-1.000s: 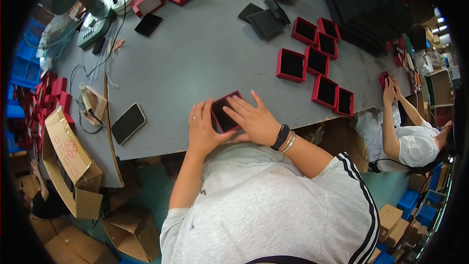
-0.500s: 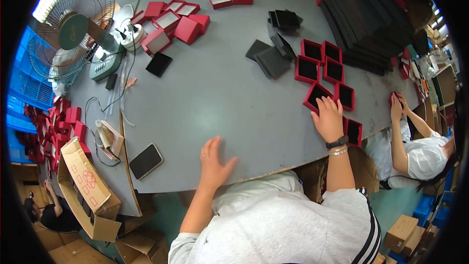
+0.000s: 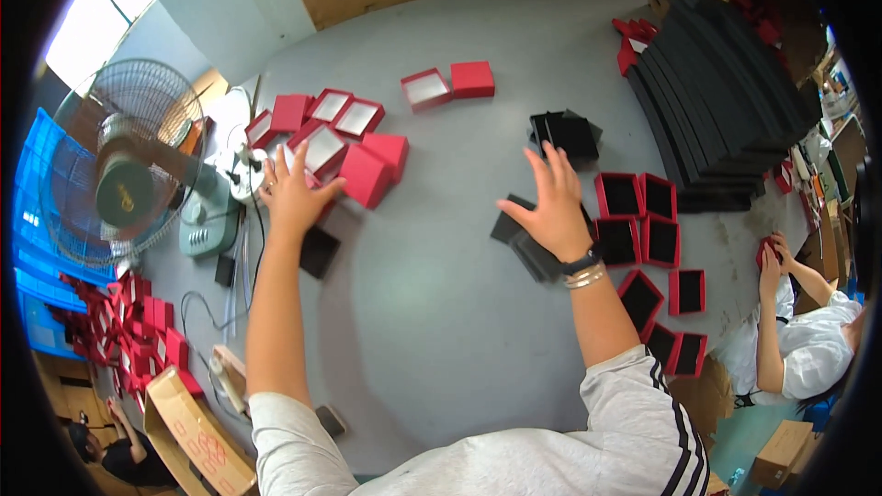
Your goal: Assembling small red gift boxes by placing black foam inserts inside and arranging them in a grid-like tray.
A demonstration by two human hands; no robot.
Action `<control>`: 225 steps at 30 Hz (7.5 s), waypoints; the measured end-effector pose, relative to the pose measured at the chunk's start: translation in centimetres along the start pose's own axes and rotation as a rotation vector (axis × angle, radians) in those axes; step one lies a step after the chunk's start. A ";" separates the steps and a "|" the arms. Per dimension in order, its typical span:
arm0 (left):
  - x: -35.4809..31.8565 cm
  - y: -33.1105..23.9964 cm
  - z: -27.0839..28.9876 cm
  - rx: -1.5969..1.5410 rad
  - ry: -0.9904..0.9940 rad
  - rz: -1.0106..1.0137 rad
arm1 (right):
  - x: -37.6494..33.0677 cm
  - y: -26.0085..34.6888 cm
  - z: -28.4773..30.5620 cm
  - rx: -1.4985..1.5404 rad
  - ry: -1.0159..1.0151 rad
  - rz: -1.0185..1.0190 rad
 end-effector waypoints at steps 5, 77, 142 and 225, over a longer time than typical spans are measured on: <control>10.3 5.3 -10.4 -0.193 0.340 0.128 | 18.0 2.7 -12.4 0.664 0.088 0.055; 2.8 -0.4 -11.5 -0.349 0.169 -0.196 | 18.4 -43.7 -1.7 -0.670 0.211 -0.561; -48.1 -8.2 3.4 -0.459 0.304 -0.530 | -17.0 11.5 10.1 0.342 -0.156 0.148; -45.8 -1.6 0.9 -0.464 0.069 -0.091 | -23.4 20.1 -1.9 0.267 0.655 0.412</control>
Point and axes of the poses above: each hand's wrist, its own x-axis towards the middle knuckle, its own z-axis out of the back of the hand, y = z × x, the point moved 10 cm from there along x, towards the middle knuckle, and after that the axes turned 7 degrees about z, right-handed, at the moved point
